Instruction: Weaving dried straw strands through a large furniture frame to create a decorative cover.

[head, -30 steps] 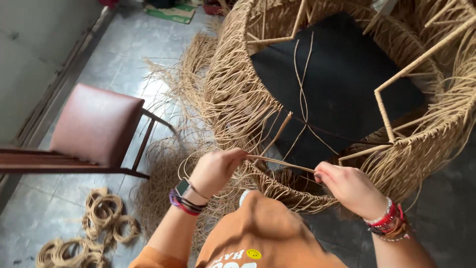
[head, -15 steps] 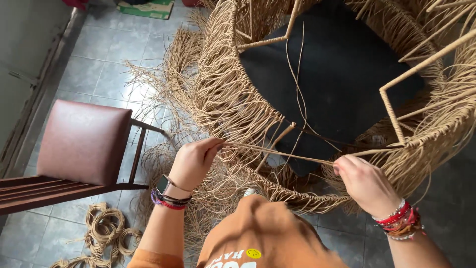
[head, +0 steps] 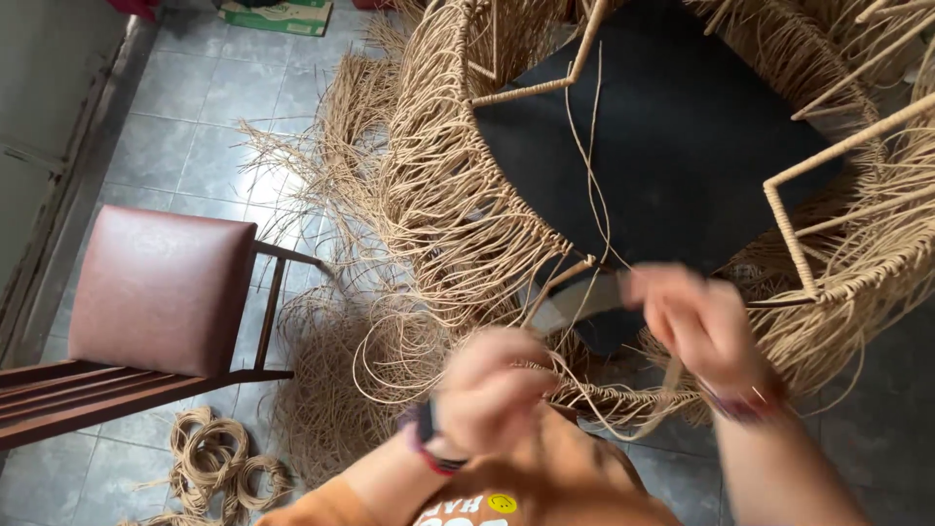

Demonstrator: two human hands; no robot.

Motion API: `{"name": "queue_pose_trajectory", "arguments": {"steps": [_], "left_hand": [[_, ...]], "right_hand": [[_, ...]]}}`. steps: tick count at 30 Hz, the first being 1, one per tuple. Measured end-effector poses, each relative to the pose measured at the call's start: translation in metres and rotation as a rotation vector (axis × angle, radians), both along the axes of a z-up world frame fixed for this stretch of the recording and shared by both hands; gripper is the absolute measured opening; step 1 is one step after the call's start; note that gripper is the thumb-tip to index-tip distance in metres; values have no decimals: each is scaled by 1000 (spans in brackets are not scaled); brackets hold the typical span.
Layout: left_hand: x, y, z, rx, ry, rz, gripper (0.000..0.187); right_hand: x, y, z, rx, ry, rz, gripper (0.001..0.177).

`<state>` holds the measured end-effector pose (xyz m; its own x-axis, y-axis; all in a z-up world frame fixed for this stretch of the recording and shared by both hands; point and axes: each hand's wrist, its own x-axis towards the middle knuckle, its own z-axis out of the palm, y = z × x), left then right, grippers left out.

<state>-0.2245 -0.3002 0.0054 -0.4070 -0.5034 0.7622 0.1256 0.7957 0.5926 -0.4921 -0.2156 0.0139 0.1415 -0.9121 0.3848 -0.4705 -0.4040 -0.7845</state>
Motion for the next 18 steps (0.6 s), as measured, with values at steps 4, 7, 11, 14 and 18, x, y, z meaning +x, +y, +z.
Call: {"name": "queue_pose_trajectory", "arguments": {"steps": [4, 7, 11, 14, 18], "left_hand": [[-67, -3, -63, 266, -462, -258, 28], [-95, -15, -119, 403, -711, -138, 62], [-130, -26, -225, 45, -779, 231, 18], [-128, -30, -237, -118, -874, 405, 20], [-117, -28, -214, -140, -928, 441, 23]], "right_hand": [[10, -76, -33, 154, -33, -618, 26], [-1, -97, -76, 398, 370, -745, 20], [2, -101, -81, 781, 691, -592, 21], [3, -94, -90, 744, 639, -516, 28], [46, -59, -61, 467, 447, -534, 40]]}}
